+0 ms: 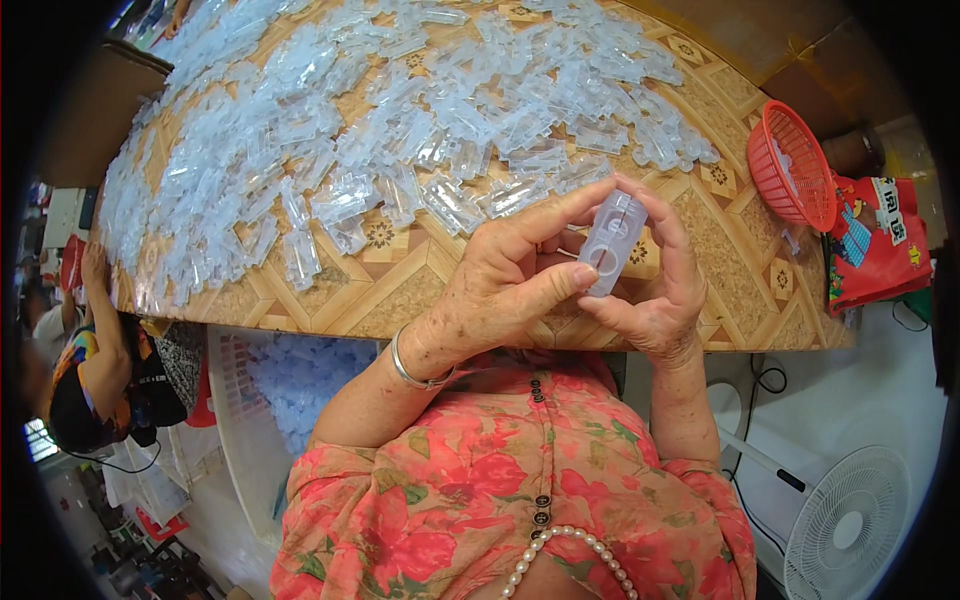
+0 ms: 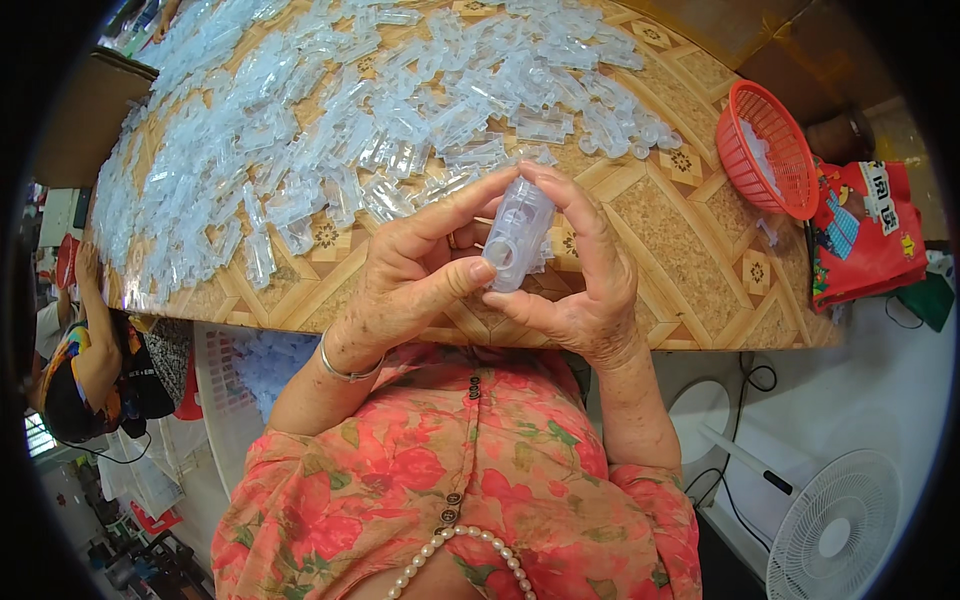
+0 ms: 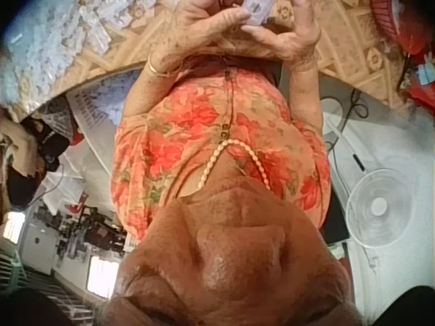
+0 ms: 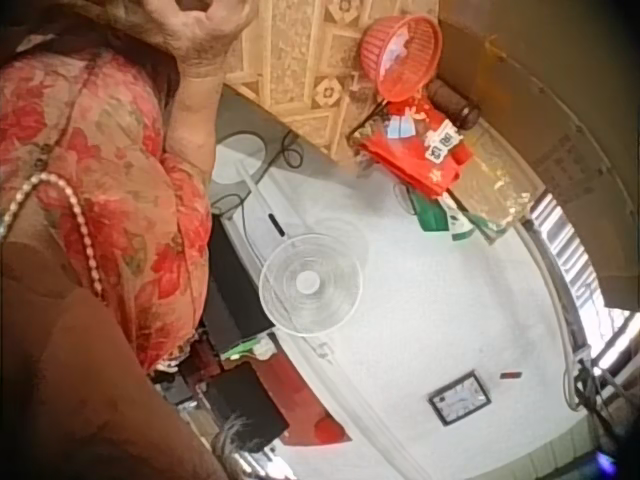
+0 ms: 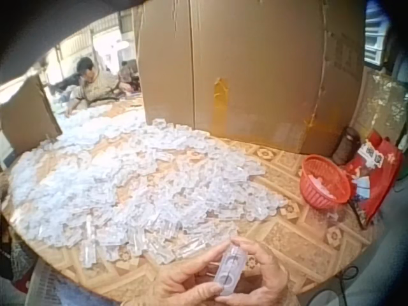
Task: The person assembles small, translucent plastic components by hand. They pick up a cylindrical body and a separate cap from a large pile on a wooden table, fit the cap onto the body, and place the finished unit back on the table. The process is repeated continuously throughout the clip.
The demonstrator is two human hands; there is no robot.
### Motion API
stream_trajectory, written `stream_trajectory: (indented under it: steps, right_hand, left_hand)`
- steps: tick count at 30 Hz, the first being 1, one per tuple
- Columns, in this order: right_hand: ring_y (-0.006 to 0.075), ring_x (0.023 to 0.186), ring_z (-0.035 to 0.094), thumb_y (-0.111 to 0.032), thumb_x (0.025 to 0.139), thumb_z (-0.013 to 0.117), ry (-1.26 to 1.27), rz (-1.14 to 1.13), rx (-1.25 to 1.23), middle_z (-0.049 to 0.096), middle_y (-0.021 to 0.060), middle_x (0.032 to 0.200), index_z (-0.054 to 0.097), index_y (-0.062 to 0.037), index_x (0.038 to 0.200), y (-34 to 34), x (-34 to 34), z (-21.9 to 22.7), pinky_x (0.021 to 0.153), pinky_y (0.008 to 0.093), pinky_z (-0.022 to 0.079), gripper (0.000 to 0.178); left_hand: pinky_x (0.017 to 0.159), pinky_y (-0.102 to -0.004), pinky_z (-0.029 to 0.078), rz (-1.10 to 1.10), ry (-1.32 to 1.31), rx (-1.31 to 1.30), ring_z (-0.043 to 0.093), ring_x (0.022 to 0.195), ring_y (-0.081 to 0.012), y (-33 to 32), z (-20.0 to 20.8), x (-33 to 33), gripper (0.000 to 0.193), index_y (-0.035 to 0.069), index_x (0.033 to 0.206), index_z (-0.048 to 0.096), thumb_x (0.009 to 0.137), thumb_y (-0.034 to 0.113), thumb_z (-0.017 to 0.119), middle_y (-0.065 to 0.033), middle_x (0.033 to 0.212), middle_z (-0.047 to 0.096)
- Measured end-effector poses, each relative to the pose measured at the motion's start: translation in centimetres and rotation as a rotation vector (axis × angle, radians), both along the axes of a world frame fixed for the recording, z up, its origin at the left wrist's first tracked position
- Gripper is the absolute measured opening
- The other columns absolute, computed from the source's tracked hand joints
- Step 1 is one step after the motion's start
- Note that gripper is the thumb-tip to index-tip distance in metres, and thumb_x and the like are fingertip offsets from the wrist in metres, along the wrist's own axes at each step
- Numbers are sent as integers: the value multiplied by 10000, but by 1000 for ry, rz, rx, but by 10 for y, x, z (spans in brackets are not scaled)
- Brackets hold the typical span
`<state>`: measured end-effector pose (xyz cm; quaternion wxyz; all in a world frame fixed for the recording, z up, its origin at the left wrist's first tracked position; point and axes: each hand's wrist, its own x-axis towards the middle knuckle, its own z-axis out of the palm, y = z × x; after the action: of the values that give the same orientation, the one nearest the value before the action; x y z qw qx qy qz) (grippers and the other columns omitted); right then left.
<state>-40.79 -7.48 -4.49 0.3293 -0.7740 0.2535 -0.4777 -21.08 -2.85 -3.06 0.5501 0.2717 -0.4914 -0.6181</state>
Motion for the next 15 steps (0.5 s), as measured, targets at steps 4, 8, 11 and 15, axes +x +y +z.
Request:
stream_trajectory:
  steps: [4,8,11,15]
  right_hand:
    - [336,1308,592,-189,678,943,-20,9,36,588,203,1429,477,-22,1448,0,1,-1,1095,429,469,916]
    - [329,1304,593,-200,680,945,-13,-32,19,594,200,1418,478,-27,1438,2,3,-3,1094,426,471,907]
    - [321,1285,604,-223,679,949,-1,-139,-46,607,195,1395,480,-33,1424,5,8,-8,1085,418,480,901]
    - [305,1252,623,-240,681,955,-75,-162,45,615,186,1386,476,-44,1416,15,14,-15,1043,412,507,899]
  left_hand:
    - [961,-317,552,-7,26,7,644,1158,-181,-1,-1,-1,632,46,1554,423,960,-14,631,-123,1373,600]
    - [957,-306,540,11,-11,-8,646,1143,-167,-1,-1,-2,609,32,1558,408,988,36,621,-115,1367,609]
    - [935,-301,534,36,-219,-85,647,1111,-148,0,-6,0,612,22,1566,383,1005,87,621,-120,1317,640]
    - [901,-309,535,70,-231,-84,650,1043,-145,9,-15,-8,573,12,1536,405,1015,127,614,-124,1210,683]
